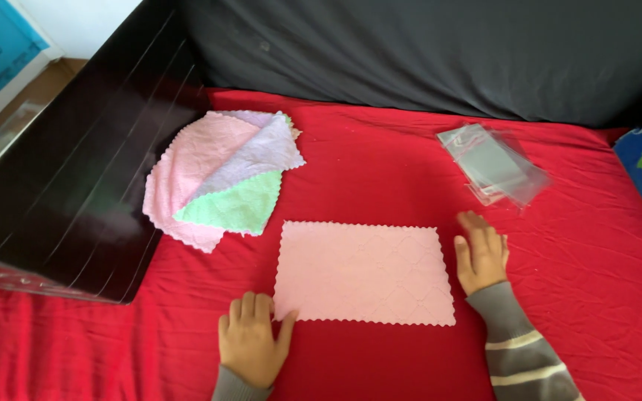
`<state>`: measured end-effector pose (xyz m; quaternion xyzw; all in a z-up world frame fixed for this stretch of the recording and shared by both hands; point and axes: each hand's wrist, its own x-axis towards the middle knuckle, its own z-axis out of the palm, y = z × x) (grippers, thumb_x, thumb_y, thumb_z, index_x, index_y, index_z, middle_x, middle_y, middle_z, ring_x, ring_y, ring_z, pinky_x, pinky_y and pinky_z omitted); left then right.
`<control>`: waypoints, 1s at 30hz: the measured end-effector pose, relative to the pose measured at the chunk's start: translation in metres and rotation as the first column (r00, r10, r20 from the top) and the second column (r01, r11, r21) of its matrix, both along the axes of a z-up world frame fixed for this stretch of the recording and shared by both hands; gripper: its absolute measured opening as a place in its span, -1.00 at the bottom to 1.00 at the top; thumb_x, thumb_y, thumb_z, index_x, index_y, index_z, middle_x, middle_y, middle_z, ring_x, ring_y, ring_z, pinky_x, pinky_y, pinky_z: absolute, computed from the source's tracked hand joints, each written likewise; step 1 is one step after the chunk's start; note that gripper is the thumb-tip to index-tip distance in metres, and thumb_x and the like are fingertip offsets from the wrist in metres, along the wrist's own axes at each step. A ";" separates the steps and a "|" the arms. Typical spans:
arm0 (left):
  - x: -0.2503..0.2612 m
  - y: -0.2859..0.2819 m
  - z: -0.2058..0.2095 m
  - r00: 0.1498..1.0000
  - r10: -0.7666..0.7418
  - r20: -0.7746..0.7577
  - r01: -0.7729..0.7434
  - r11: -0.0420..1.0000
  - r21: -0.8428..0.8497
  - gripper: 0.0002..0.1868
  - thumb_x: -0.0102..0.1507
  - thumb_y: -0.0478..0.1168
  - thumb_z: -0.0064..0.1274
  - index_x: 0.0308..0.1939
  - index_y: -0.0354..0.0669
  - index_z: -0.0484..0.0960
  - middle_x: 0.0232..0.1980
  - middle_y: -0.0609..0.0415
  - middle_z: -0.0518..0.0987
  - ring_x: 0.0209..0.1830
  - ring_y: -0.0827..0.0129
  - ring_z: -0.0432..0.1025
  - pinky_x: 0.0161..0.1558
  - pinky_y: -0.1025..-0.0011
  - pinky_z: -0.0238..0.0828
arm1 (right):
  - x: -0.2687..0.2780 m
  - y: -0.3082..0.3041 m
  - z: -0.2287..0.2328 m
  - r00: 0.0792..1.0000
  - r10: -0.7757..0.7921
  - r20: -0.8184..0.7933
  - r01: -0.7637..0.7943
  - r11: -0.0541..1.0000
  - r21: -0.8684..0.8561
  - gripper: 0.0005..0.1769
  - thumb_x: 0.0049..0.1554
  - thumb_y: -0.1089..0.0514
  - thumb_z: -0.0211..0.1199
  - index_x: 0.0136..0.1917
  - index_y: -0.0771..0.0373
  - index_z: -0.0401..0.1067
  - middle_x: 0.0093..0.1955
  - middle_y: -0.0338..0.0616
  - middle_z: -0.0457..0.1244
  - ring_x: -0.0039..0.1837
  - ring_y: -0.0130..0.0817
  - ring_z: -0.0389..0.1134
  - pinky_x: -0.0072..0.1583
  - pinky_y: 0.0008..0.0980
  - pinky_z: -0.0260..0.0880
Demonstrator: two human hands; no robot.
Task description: Folding small microfiber towels and placing them into individual plastic bags.
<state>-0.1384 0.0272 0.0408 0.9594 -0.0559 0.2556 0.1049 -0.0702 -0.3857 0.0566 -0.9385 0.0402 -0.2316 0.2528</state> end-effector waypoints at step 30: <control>0.005 -0.079 0.019 0.931 -0.358 0.076 0.365 0.907 -0.209 -0.89 0.36 -0.23 -0.04 -0.05 -0.03 0.55 -0.19 0.18 0.60 -0.40 0.26 0.43 -0.38 0.27 0.36 | -0.012 0.012 0.004 0.994 0.113 -0.006 -0.113 0.993 -0.042 -0.29 0.18 0.00 0.14 0.59 -0.04 0.18 0.28 -0.25 0.31 0.31 -0.13 0.28 0.22 -0.04 0.22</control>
